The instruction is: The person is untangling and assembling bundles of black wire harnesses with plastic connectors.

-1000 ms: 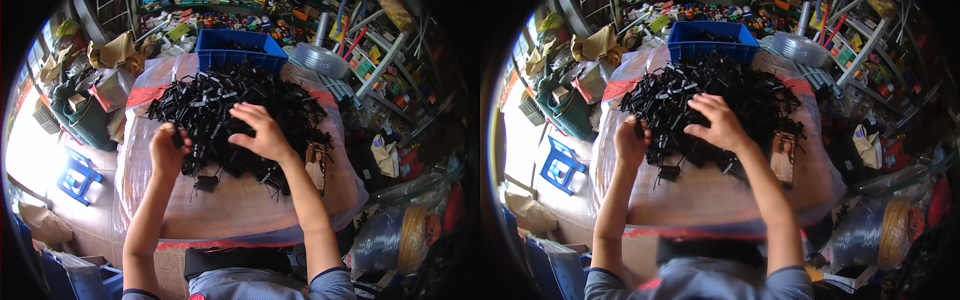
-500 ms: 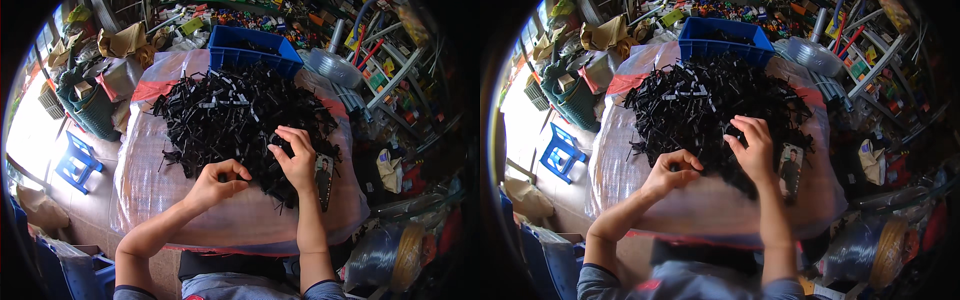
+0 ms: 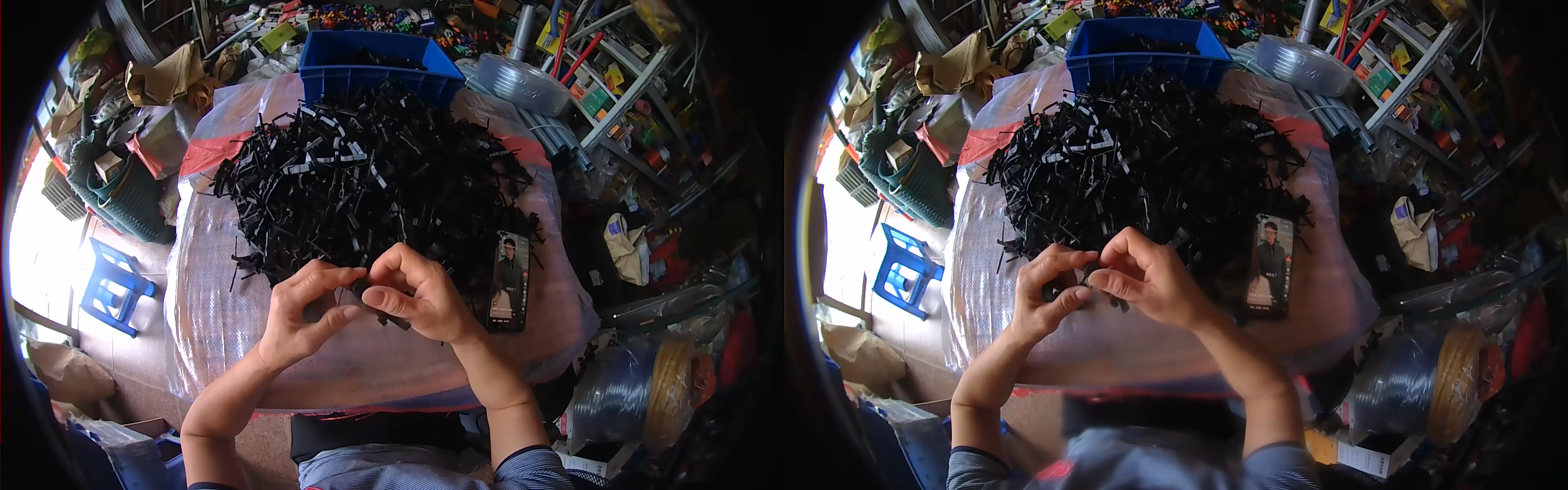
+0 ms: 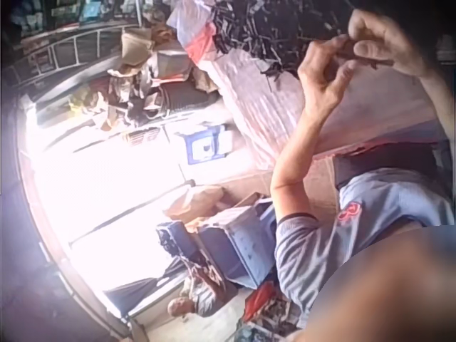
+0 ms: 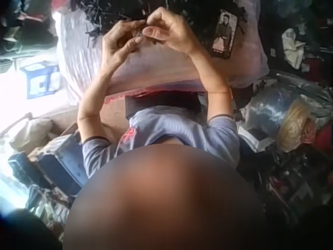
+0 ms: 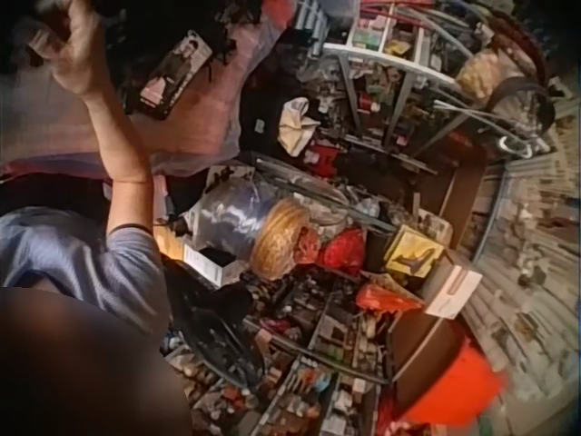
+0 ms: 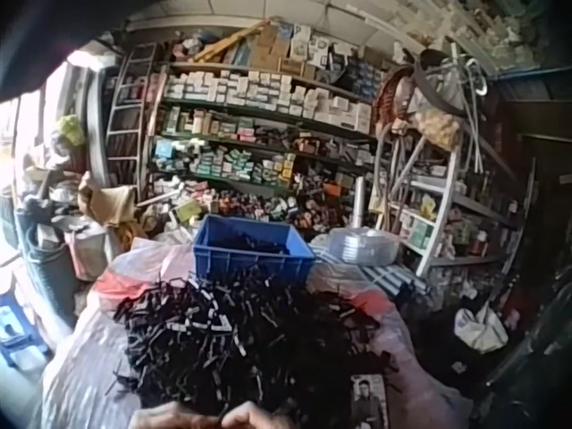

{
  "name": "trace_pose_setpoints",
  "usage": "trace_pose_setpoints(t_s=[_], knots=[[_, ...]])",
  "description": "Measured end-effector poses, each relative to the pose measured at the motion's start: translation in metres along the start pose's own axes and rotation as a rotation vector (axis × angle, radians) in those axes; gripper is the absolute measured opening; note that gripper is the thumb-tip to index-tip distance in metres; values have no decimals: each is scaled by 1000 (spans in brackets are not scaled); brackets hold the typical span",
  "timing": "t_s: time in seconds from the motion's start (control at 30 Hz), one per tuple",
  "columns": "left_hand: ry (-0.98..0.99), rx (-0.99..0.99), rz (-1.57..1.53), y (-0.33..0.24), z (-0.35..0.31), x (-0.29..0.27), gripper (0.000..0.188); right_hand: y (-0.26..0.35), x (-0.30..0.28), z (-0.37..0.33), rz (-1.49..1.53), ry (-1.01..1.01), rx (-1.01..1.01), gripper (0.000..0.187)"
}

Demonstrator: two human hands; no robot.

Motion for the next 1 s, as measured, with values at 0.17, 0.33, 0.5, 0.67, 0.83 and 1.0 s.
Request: trace_pose_setpoints(t_s=[0.17, 0.33, 0.5, 0.67, 0.83, 1.0], knots=[[-71, -270, -330, 9, -4, 5, 23, -3, 2, 3, 97, 41, 74, 35], [-68, -453, -442, 11, -1, 5, 19, -3, 1, 4, -103, -187, -343, 25], [43, -561, -655, 17, -4, 14, 18, 1, 8, 3, -52, -372, -320, 19], [33, -598, -774, 20, -6, 18, 16, -10, 5, 5, -185, -254, -436, 18], [-100, -428, -454, 8, -7, 17, 12, -5, 4, 9, -407, -76, -490, 10], [-263, -15, -22, 9, -8, 14, 22, -16, 12, 9, 78, -22, -104, 8]])
Point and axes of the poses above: each hand's wrist, its own z-axis towards the middle knuckle, its own x-axis out of the palm, y = z × x, the point moved 1 cm from there along z, towards the middle knuckle, and after that the axes turned 14 degrees about z, right-handed, at the moved point
